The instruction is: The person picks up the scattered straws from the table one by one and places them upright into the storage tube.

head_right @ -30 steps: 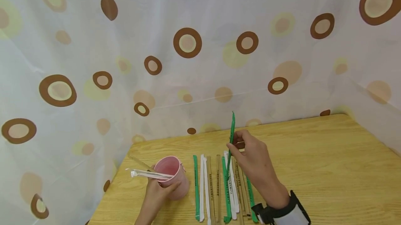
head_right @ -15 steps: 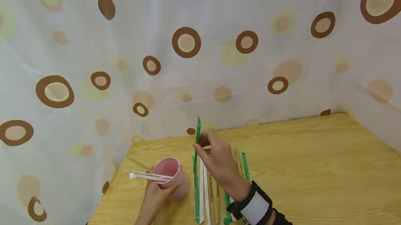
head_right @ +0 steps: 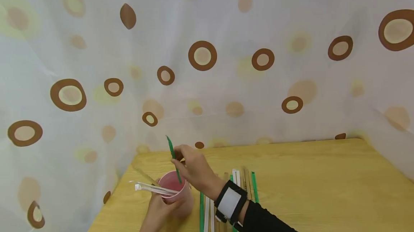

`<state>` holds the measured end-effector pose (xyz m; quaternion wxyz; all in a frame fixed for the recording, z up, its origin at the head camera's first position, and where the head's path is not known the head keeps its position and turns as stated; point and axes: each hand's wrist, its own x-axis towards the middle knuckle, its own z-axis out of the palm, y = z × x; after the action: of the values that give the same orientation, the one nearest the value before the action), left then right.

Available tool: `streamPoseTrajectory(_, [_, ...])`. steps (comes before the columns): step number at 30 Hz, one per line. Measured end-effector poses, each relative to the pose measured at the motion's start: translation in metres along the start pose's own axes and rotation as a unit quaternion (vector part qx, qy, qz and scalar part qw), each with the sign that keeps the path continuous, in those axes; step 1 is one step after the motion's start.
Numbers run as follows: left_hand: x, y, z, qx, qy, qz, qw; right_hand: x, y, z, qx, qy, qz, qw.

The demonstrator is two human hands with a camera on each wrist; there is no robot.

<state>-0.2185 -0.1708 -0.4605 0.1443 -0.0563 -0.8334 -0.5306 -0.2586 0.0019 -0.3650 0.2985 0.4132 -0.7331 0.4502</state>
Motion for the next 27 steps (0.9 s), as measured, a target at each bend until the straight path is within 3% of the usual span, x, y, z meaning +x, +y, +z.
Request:
streamPoseTrajectory(5, [-0.004,0.001,-0.003,-0.015,-0.022,0.002,0.9996,-0.005,0.002,0.015,-0.041,-0.104,0.024,0.9934])
streamPoseTrajectory(13, [-0.003,0.006,-0.002,-0.054,-0.05,0.014,0.9972,-0.007,0.008,0.03,-0.083,-0.231,0.029,0.9689])
streamPoseTrajectory(16, [-0.004,0.007,-0.002,-0.047,-0.062,0.009,0.9969,-0.009,0.005,0.033,-0.088,-0.27,0.042,0.9578])
streamPoseTrajectory(20, [-0.004,0.005,-0.001,-0.045,-0.071,-0.006,0.9965,-0.013,-0.001,0.033,-0.09,-0.291,0.057,0.951])
streamPoseTrajectory(27, [-0.004,0.005,0.0,-0.053,-0.044,0.0,0.9976,-0.014,-0.009,0.015,-0.124,-0.268,0.065,0.9532])
